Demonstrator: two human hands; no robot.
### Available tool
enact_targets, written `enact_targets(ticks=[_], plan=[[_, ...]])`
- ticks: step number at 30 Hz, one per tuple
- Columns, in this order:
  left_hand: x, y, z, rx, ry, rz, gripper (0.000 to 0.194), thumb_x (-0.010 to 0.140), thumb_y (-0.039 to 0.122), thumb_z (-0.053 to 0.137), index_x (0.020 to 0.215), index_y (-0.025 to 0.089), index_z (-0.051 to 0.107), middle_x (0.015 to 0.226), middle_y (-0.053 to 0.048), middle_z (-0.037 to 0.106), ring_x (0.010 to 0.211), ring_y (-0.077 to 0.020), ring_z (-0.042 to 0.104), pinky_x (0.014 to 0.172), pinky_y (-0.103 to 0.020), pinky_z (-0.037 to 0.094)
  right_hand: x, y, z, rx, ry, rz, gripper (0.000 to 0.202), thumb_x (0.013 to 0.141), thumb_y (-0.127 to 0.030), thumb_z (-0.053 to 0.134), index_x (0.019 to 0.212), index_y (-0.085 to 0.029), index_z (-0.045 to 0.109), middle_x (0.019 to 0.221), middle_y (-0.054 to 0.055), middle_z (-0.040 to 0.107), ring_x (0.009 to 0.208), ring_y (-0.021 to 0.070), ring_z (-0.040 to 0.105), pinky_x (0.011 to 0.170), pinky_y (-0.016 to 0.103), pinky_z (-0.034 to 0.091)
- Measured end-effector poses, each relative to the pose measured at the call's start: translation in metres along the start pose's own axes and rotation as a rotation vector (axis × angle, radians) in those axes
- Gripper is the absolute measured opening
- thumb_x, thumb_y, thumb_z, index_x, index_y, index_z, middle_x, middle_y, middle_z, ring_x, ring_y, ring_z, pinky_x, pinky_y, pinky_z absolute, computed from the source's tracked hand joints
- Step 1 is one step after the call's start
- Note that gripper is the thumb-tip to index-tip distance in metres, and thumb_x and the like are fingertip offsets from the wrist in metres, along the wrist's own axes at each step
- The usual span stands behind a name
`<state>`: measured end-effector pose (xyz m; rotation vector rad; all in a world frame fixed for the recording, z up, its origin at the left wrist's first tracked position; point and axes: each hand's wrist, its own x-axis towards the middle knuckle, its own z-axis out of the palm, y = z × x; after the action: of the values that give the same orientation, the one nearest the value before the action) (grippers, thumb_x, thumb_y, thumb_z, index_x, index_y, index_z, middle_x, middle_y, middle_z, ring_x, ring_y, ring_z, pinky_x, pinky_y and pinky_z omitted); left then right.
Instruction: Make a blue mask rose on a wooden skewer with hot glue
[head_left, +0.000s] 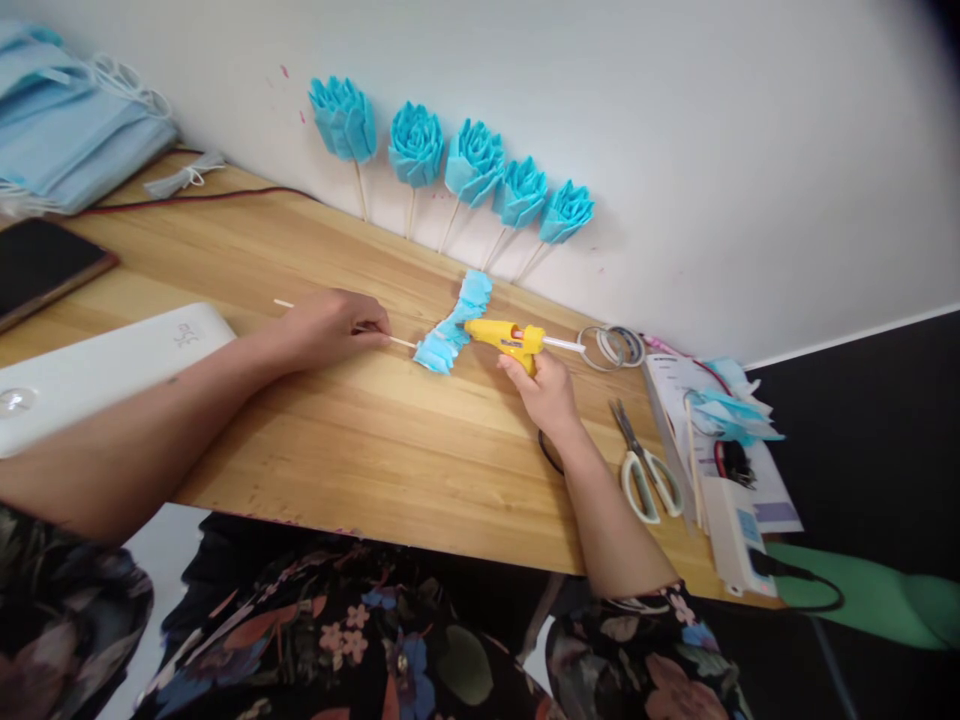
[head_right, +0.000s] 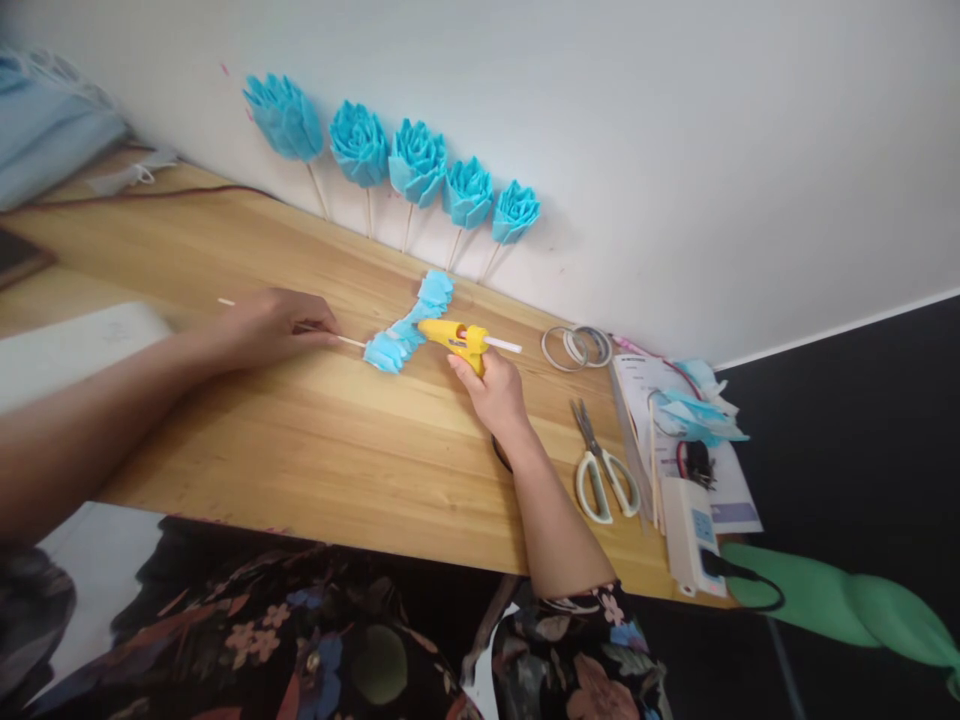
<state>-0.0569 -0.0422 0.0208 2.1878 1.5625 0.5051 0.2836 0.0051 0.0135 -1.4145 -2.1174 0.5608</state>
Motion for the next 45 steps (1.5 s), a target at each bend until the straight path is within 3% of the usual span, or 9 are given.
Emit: enact_targets(ticks=[10, 21, 25, 29, 40, 45], plan=[[-0.0003, 0.0026, -0.0008, -0.015, -0.006, -0.011, 0.034, 0.094, 0.045, 0.052, 0.094, 0.017, 0.073, 0.100, -0.009, 0.077, 0.090, -0.0227, 0.069, 0.078, -0.029, 0.045, -0.0003, -0.0009, -0.0003, 0.010, 0.042, 0.000, 0.043, 0.090, -0.061, 0.058, 0.088, -0.020, 0.072, 0.083, 0.009, 0.076, 0.072, 0.0238, 0.065, 0.069, 0.034, 0.047], [-0.0001, 0.0048, -0.0013, -0.003, 0.005, -0.003, 0.034, 0.094, 0.043, 0.052, 0.095, 0.018, 0.074, 0.099, -0.008, 0.078, 0.091, -0.0216, 0.068, 0.077, -0.027, 0.044, -0.0001, -0.0009, -0.0003, -0.013, -0.009, -0.009, 0.040, 0.088, -0.060, 0.061, 0.084, -0.021, 0.072, 0.083, 0.010, 0.077, 0.073, 0.0245, 0.066, 0.068, 0.034, 0.047], [-0.0003, 0.0034, -0.0006, 0.005, 0.006, -0.007, 0.035, 0.094, 0.045, 0.052, 0.095, 0.018, 0.074, 0.099, -0.007, 0.078, 0.090, -0.0216, 0.068, 0.076, -0.027, 0.044, -0.0001, -0.0006, -0.0002, 0.008, 0.038, -0.014, 0.041, 0.090, -0.060, 0.059, 0.087, -0.021, 0.073, 0.085, 0.009, 0.077, 0.074, 0.0241, 0.066, 0.070, 0.034, 0.048], [-0.0001, 0.0022, -0.0003, 0.006, 0.000, -0.016, 0.035, 0.095, 0.045, 0.051, 0.097, 0.018, 0.074, 0.102, -0.008, 0.078, 0.092, -0.0225, 0.069, 0.078, -0.028, 0.045, -0.0001, -0.0016, -0.0005, 0.003, -0.015, -0.017, 0.041, 0.088, -0.060, 0.060, 0.085, -0.021, 0.073, 0.086, 0.010, 0.078, 0.076, 0.0248, 0.067, 0.071, 0.034, 0.048], [0.0003, 0.0003, 0.0005, 0.010, 0.004, -0.002, 0.032, 0.094, 0.044, 0.053, 0.096, 0.019, 0.074, 0.101, -0.008, 0.078, 0.090, -0.0218, 0.069, 0.076, -0.027, 0.045, 0.0000, -0.0003, 0.0000, 0.007, 0.017, -0.024, 0.041, 0.090, -0.060, 0.060, 0.087, -0.021, 0.072, 0.081, 0.008, 0.076, 0.071, 0.0224, 0.064, 0.068, 0.033, 0.047], [0.0001, 0.0010, 0.0007, 0.011, 0.011, -0.020, 0.033, 0.093, 0.044, 0.053, 0.096, 0.018, 0.074, 0.101, -0.008, 0.078, 0.091, -0.0224, 0.069, 0.076, -0.027, 0.044, 0.0000, -0.0003, -0.0006, 0.000, -0.026, -0.017, 0.042, 0.088, -0.061, 0.061, 0.085, -0.021, 0.073, 0.079, 0.008, 0.075, 0.069, 0.0224, 0.063, 0.066, 0.033, 0.046]])
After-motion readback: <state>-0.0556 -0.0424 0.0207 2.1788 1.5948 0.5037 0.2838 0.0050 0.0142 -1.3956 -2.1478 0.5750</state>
